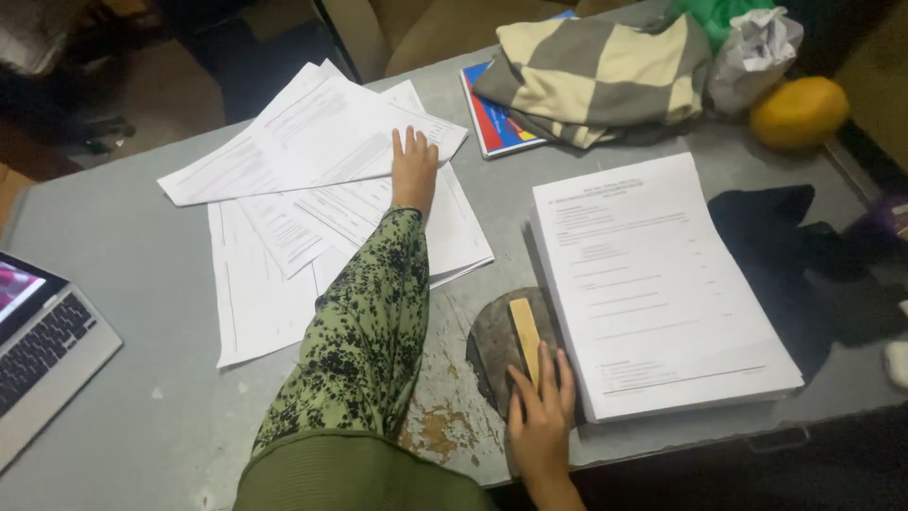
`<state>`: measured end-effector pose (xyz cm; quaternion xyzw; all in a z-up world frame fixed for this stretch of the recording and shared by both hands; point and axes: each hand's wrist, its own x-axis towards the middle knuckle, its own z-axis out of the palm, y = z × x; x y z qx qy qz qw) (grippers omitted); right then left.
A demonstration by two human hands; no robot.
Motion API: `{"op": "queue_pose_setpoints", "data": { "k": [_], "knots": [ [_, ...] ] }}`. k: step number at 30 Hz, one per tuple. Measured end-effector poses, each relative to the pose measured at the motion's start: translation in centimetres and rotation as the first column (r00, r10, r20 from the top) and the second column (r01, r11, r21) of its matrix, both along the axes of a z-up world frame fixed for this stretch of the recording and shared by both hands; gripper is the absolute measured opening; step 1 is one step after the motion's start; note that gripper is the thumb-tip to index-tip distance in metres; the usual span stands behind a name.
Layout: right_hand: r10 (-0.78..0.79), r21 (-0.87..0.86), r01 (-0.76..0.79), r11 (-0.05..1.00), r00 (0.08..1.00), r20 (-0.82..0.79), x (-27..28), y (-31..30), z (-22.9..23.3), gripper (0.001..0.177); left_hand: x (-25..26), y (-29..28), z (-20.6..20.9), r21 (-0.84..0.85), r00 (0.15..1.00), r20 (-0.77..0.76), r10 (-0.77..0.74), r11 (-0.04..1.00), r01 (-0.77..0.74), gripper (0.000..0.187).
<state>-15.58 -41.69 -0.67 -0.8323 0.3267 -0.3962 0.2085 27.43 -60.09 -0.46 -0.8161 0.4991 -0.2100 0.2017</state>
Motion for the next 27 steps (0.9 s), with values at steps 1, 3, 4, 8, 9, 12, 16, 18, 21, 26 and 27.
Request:
{"op": "queue_pose_setpoints", "data": {
  "k": [1, 3, 4, 8, 9, 12, 16, 18, 21, 26, 27],
  "knots": [
    [0.015, -0.013, -0.015, 1.0, 1.0, 0.008, 0.0, 0.1, 0.0, 0.035, 0.5, 0.0, -0.3, -0.031, 0.999, 0.018, -0.028, 0.999, 0.028, 0.032],
    [0.008, -0.008, -0.008, 1.0, 1.0, 0.016, 0.0, 0.2, 0.1, 0.033, 1.2, 0.5, -0.4, -0.075, 0.996, 0.055, -0.074, 0.994, 0.078, 0.029],
    [0.008, -0.019, -0.008, 1.0, 1.0, 0.025, 0.2, 0.0, 0.2, 0.03, 1.9, 0.9, 0.0, -0.132, 0.989, 0.097, -0.109, 0.984, 0.121, 0.027],
    [0.01, -0.065, -0.008, 0.998, 0.999, 0.034, 0.1, 0.3, -0.3, 0.028, 3.5, 5.0, 1.7, -0.131, 0.973, 0.022, -0.228, 0.965, 0.229, 0.025],
    [0.011, -0.06, -0.009, 0.998, 1.0, 0.027, 0.1, 0.3, -0.6, 0.029, 4.0, 6.7, 1.9, -0.207, 0.918, 0.104, -0.382, 0.895, 0.396, 0.016],
    [0.006, -0.083, -0.004, 0.997, 1.0, 0.022, 0.0, 0.4, -1.0, 0.03, 2.1, 13.8, 4.8, -0.299, 0.771, 0.252, -0.584, 0.711, 0.636, 0.015],
    [-0.033, -0.14, 0.032, 0.99, 0.999, -0.004, 0.1, 0.3, -2.7, 0.032, -4.7, 26.8, 8.4, -0.312, 0.721, 0.248, -0.647, 0.651, 0.692, 0.02],
    [-0.029, -0.172, 0.028, 0.985, 1.0, -0.002, 0.1, -0.3, -3.8, 0.032, -8.6, 34.0, 8.2, -0.326, 0.736, 0.201, -0.646, 0.664, 0.673, 0.017],
    [-0.022, -0.206, 0.017, 0.978, 1.0, -0.021, 0.1, -0.8, -4.8, 0.033, -14.2, 44.7, 6.7, -0.335, 0.817, 0.064, -0.573, 0.759, 0.559, 0.016],
    [-0.028, -0.265, -0.003, 0.964, 0.993, -0.113, -0.3, -0.9, -5.6, 0.036, -21.6, 58.6, 2.6, -0.388, 0.928, -0.194, -0.317, 0.894, 0.225, 0.023],
    [-0.019, -0.264, -0.01, 0.965, 0.994, -0.108, -0.4, -0.7, -5.3, 0.035, -22.7, 60.5, 2.6, -0.311, 0.934, -0.282, -0.218, 0.942, 0.126, 0.048]
  ]
}}
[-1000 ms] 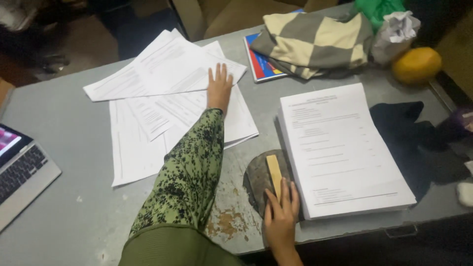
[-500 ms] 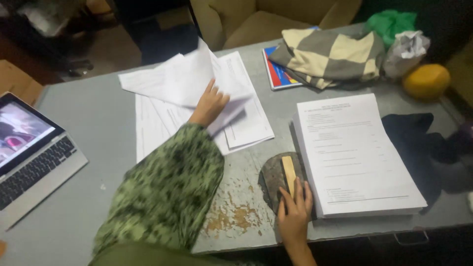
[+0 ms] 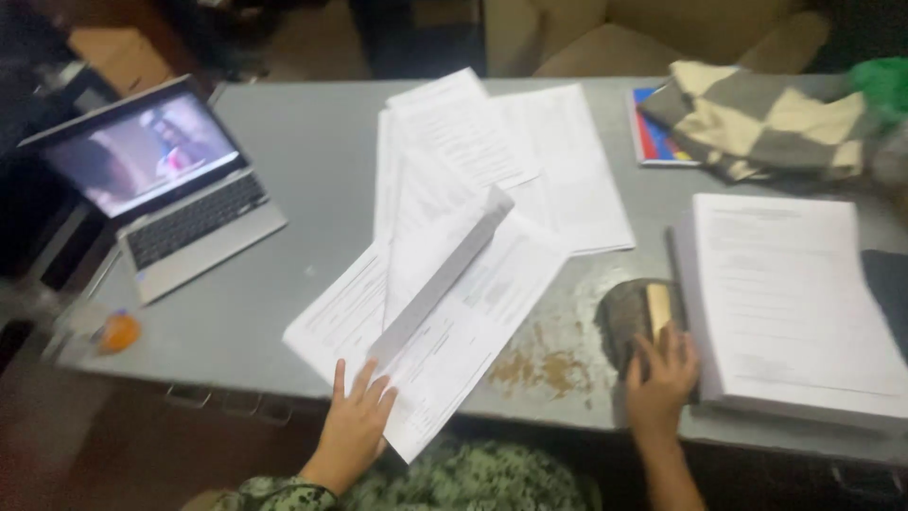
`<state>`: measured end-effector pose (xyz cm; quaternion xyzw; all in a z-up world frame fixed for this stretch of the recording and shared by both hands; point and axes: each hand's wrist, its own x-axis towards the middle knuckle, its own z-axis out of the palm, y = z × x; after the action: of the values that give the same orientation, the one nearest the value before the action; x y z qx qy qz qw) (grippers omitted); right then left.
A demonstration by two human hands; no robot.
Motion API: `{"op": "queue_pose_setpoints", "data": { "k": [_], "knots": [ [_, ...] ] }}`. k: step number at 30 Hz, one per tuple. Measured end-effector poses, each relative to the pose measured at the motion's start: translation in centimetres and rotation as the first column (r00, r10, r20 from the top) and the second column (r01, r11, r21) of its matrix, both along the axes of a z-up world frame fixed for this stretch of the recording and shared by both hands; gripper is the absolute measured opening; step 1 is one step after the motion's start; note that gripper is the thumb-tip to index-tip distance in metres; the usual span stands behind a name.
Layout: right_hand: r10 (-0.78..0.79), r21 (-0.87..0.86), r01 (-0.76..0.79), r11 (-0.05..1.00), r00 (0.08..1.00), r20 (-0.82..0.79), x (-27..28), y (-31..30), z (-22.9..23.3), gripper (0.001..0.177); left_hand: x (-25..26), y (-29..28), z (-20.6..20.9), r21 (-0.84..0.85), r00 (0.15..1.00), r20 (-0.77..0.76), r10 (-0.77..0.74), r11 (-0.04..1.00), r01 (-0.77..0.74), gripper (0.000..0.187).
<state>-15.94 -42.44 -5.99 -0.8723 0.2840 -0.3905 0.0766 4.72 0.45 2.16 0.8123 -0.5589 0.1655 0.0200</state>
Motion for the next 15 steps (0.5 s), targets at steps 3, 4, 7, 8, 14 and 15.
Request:
{"op": "queue_pose_setpoints", "data": {
  "k": [3, 4, 7, 8, 14, 15],
  "knots": [
    [-0.004, 0.099, 0.008, 0.995, 0.999, -0.041, 0.1, 2.2, 3.0, 0.032, -1.5, 3.6, -0.6, 0.188, 0.986, -0.09, 0.138, 0.975, -0.119, 0.1],
    [-0.026, 0.196, 0.043, 0.98, 0.996, -0.085, 0.2, 3.1, 4.6, 0.031, -1.9, 4.4, -0.9, 0.279, 0.978, -0.108, 0.181, 0.949, -0.145, 0.114],
    [0.011, -0.026, -0.012, 1.0, 0.999, -0.031, -0.3, 1.7, 2.2, 0.039, -2.2, 5.2, -1.5, 0.414, 0.968, -0.069, 0.243, 0.89, -0.193, 0.134],
    [0.036, -0.048, -0.037, 0.998, 0.999, -0.036, 0.1, 1.8, 2.7, 0.039, -2.3, 5.5, -2.6, 0.395, 0.961, -0.08, 0.265, 0.894, -0.214, 0.134],
    [-0.022, 0.049, 0.027, 0.998, 0.996, -0.083, -0.8, 3.5, 3.0, 0.034, -0.3, 6.2, -4.0, 0.447, 0.964, -0.016, 0.265, 0.864, -0.23, 0.125],
    [-0.028, 0.028, 0.03, 0.999, 0.998, -0.062, -0.7, 3.6, 3.2, 0.036, 0.0, 6.4, -4.0, 0.383, 0.972, 0.005, 0.235, 0.897, -0.219, 0.131]
  ]
}}
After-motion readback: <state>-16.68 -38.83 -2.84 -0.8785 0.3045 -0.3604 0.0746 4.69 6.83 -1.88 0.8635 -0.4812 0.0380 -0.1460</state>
